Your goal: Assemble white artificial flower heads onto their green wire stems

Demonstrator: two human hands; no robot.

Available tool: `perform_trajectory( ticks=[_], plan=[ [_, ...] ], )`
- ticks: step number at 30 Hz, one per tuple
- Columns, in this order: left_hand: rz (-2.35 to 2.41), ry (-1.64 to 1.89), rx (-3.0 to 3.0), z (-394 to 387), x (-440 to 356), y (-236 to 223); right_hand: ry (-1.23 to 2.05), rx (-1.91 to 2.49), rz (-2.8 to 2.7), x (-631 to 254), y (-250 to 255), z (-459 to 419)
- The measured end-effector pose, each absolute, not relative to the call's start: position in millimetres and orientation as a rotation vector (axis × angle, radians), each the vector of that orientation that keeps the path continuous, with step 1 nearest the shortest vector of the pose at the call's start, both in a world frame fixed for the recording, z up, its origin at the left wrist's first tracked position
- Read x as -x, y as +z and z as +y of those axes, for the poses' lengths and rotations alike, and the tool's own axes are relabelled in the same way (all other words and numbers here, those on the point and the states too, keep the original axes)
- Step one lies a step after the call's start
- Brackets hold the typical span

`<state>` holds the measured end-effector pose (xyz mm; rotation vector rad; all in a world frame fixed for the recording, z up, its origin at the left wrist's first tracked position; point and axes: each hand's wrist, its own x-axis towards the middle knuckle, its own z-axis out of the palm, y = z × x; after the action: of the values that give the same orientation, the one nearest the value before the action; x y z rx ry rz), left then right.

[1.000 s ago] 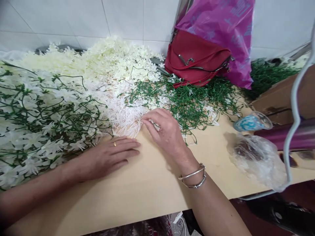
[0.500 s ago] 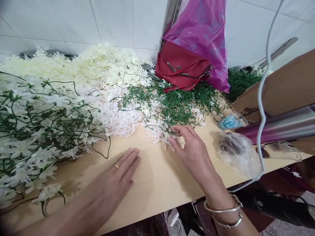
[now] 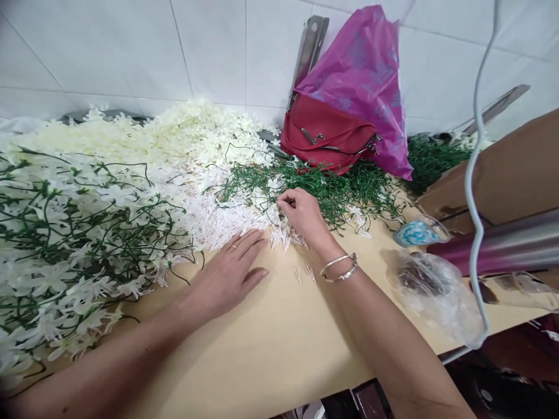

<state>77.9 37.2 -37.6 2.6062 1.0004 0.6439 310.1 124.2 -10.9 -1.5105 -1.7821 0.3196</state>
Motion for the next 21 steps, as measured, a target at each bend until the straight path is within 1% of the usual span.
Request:
perform_trajectory(
  ticks=[2, 3, 6, 8, 11, 14, 17, 19, 21],
  plan=[
    [1.011, 0.763, -2.463, 36, -77, -38, 0.413, 1.509, -1.775, -310, 11, 114],
    [1.020, 0.848, -2.375, 36, -77, -38, 0.410, 1.497, -1.780, -309, 25, 108],
    [1.039, 1.138, -2.085, 39, -76, -39, 0.276, 1.436, -1.825, -294, 61, 85],
    [1.043, 1.302, -1.931, 42, -74, -38, 0.287, 1.347, -1.888, -278, 73, 73],
    [1.030, 1.422, -1.876, 45, -71, -35, 0.365, 1.272, -2.009, -253, 68, 62],
    [1.030, 1.405, -1.865, 46, -69, -33, 0.499, 1.240, -2.090, -240, 53, 60],
    [1.038, 1.385, -1.741, 46, -68, -33, 0.529, 1.232, -2.057, -240, 46, 61],
    [1.038, 1.394, -1.652, 47, -67, -33, 0.419, 1.233, -2.032, -242, 41, 60],
    [1.051, 1.447, -1.572, 48, -66, -34, 0.173, 1.258, -2.034, -242, 32, 56]
  ],
)
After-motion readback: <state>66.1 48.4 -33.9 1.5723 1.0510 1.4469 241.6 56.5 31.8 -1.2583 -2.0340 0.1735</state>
